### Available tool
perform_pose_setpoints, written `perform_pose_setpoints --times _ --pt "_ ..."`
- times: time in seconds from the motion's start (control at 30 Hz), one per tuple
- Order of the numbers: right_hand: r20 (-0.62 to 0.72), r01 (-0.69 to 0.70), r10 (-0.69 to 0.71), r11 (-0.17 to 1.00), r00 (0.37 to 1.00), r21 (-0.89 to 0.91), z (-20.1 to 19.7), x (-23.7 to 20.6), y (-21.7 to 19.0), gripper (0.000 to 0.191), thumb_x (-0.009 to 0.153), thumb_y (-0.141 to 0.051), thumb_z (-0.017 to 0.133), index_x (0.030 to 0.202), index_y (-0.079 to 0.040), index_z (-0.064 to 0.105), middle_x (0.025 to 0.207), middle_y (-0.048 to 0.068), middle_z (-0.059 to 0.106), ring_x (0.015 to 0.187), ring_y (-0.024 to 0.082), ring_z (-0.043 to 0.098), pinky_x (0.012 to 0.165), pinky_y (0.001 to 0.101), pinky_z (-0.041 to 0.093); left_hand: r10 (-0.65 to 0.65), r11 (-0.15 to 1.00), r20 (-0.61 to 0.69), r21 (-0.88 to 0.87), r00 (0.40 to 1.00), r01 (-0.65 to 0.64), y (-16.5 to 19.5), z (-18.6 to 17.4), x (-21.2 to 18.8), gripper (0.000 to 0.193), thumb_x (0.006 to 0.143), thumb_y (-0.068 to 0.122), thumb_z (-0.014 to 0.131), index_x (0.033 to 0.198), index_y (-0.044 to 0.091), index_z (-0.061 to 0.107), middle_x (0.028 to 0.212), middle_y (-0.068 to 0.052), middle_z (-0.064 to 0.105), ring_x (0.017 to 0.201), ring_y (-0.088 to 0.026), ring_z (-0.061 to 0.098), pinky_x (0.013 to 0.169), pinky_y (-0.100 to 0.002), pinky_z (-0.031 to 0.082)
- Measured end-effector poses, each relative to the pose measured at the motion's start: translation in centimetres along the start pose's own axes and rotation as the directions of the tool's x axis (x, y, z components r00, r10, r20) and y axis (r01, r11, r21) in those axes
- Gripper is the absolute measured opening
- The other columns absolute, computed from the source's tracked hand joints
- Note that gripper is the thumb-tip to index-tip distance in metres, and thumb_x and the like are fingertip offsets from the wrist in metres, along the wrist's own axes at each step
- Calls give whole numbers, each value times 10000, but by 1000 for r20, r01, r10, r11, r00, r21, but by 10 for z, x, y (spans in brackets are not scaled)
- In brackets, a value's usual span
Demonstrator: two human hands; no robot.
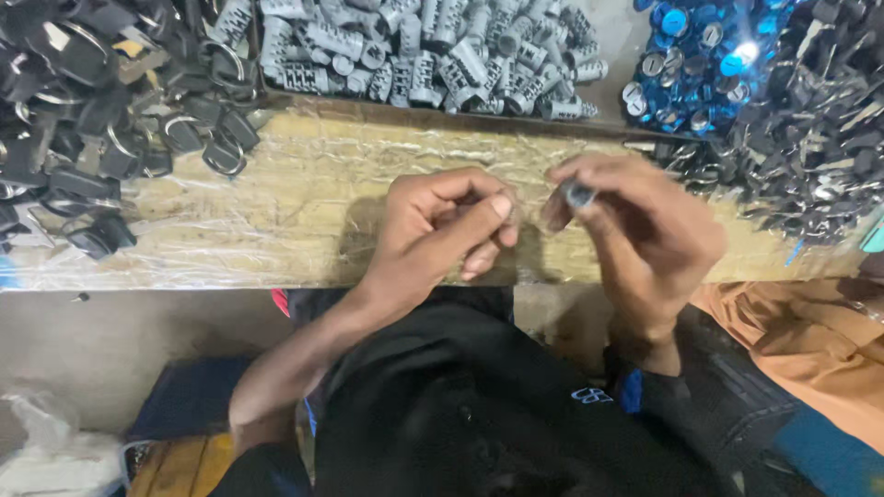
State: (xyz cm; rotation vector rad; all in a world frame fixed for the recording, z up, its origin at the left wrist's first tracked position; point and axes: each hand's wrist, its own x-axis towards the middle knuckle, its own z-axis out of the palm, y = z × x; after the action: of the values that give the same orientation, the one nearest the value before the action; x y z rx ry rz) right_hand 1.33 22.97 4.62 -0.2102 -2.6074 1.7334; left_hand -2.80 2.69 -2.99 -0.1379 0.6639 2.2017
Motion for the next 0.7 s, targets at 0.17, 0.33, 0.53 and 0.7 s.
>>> perform_pose_setpoints --times 0.17,0.33,0.53,0.7 --pt "-62 -69 77 990 995 120 12 -42 12 191 1031 67 757 1200 60 669 1177 175 679 1048 183 680 888 243 565 -117 992 119 -27 986 121 3 12 2 161 1071 102 651 1058 -52 697 852 -56 646 616 -40 481 527 -225 362" --pt "-99 -65 98 953 990 296 12 -50 22 293 891 33 802 1160 14 687 1150 115 659 972 153 667 819 240 583 -150 982 24 119 988 146 -1 14 -3 171 1037 130 691 1013 -36 720 763 -23 620 571 -18 453 473 -197 312" --pt "-50 45 -41 996 998 74 12 -50 27 263 917 76 849 1148 33 731 1093 136 677 950 148 658 805 224 554 66 896 -23 441 998 -50 -7 20 -10 133 1050 103 717 1012 -21 746 831 11 688 712 12 525 586 -202 383" --pt "-12 52 -52 998 999 -20 12 -51 23 301 902 110 830 1168 12 727 1131 143 668 930 152 667 787 232 561 130 656 -9 751 991 -79 9 27 -17 115 1016 84 739 932 5 741 671 22 598 600 18 413 511 -213 274"
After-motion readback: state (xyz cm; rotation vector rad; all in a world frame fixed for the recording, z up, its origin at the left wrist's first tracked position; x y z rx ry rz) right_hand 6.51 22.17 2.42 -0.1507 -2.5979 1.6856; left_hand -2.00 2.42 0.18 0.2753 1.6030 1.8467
